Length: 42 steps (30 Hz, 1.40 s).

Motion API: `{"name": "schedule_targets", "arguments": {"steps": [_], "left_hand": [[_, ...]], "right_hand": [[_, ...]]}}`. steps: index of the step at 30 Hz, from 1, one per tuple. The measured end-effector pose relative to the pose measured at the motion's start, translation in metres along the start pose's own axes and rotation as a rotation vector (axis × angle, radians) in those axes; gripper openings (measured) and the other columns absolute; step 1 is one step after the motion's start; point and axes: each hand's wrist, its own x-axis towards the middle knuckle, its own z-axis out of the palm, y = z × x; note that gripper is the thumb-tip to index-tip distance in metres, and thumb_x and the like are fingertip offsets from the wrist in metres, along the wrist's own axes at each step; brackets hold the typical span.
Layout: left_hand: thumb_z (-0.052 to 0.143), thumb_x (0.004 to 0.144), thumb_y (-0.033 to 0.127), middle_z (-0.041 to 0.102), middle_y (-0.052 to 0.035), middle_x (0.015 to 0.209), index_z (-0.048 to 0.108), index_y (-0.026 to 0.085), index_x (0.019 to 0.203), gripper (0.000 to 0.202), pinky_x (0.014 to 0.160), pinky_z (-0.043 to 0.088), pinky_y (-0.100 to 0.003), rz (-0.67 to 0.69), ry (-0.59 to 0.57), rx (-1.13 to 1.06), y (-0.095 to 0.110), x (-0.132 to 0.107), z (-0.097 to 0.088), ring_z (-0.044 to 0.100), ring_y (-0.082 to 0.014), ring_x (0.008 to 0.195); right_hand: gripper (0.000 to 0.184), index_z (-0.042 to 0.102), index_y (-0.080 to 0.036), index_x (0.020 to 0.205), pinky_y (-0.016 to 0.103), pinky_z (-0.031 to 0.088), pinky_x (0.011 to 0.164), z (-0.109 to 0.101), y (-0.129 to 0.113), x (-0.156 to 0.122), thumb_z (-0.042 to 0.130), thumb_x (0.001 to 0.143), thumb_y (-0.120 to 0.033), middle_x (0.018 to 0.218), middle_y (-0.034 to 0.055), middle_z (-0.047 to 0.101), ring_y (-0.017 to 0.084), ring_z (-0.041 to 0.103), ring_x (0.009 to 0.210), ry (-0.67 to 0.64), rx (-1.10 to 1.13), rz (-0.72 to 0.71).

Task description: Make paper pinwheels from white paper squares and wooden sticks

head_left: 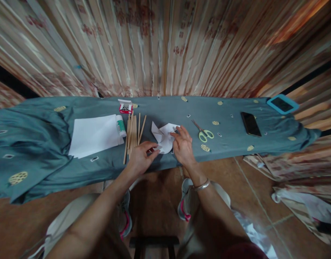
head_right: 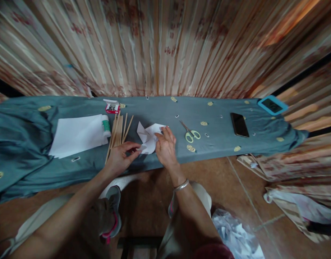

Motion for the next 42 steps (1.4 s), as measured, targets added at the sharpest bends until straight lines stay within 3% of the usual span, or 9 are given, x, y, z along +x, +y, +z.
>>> {"name": "schedule_targets", "arguments": {"steps": [5,8,12,17,27,37,42], "left_hand": [[0.067,0.079,0.018,0.072,-0.0073,0.097,0.069,0.016,0.095,0.016,0.086,0.054,-0.036,0.143,-0.065,0.084,0.012,-0.002,0.023,0.066,-0.0209,0.092],[0.064,0.082,0.019,0.071,-0.0083,0.1,0.07,0.016,0.092,0.012,0.088,0.054,-0.038,0.199,-0.081,0.094,0.013,-0.001,0.028,0.065,-0.0216,0.095],[0.058,0.086,0.021,0.069,-0.0099,0.107,0.07,0.018,0.101,0.019,0.09,0.053,-0.042,0.254,-0.111,0.113,0.011,-0.001,0.03,0.062,-0.0224,0.099],[0.054,0.088,0.019,0.069,-0.01,0.106,0.067,0.016,0.11,0.026,0.09,0.051,-0.042,0.23,-0.168,0.116,0.01,0.001,0.033,0.06,-0.0235,0.099],[0.053,0.087,0.017,0.07,-0.009,0.104,0.069,0.016,0.105,0.024,0.091,0.051,-0.042,0.129,-0.131,0.14,0.006,0.014,0.034,0.061,-0.0238,0.098],[0.053,0.087,0.017,0.07,-0.0096,0.105,0.069,0.015,0.104,0.023,0.09,0.051,-0.041,0.102,-0.127,0.169,0.005,0.015,0.037,0.061,-0.0242,0.097],[0.053,0.087,0.016,0.07,-0.0089,0.105,0.068,0.015,0.104,0.023,0.089,0.052,-0.04,0.1,-0.124,0.183,0.006,0.014,0.037,0.061,-0.0234,0.096]], "right_hand": [[0.04,0.066,-0.015,0.114,0.049,0.035,0.106,0.004,-0.004,0.001,0.037,0.086,-0.011,0.138,0.0155,0.052,0.027,0.035,0.138,0.034,-0.032,0.031],[0.04,0.066,-0.013,0.114,0.05,0.035,0.106,0.005,-0.004,0.002,0.038,0.086,-0.011,0.138,0.0167,0.052,0.028,0.035,0.138,0.06,-0.047,0.059],[0.04,0.066,-0.013,0.114,0.053,0.033,0.106,0.007,-0.002,0.005,0.038,0.085,-0.011,0.139,0.0181,0.05,0.029,0.034,0.138,0.057,-0.046,0.07],[0.039,0.066,-0.015,0.113,0.051,0.034,0.105,0.011,-0.002,0.005,0.039,0.086,-0.012,0.139,0.016,0.051,0.029,0.035,0.138,0.07,-0.055,0.055],[0.036,0.063,-0.013,0.117,0.047,0.036,0.106,0.004,-0.002,-0.004,0.038,0.09,-0.012,0.139,0.0172,0.051,0.027,0.035,0.138,0.034,-0.053,-0.011],[0.035,0.067,-0.019,0.112,0.047,0.036,0.104,-0.001,0.0,-0.011,0.04,0.09,-0.014,0.143,0.0108,0.047,0.028,0.031,0.14,-0.041,-0.112,-0.087],[0.036,0.068,-0.018,0.112,0.047,0.035,0.104,-0.001,-0.001,-0.011,0.039,0.09,-0.013,0.142,0.0129,0.047,0.028,0.029,0.14,-0.062,-0.152,-0.133]]}}
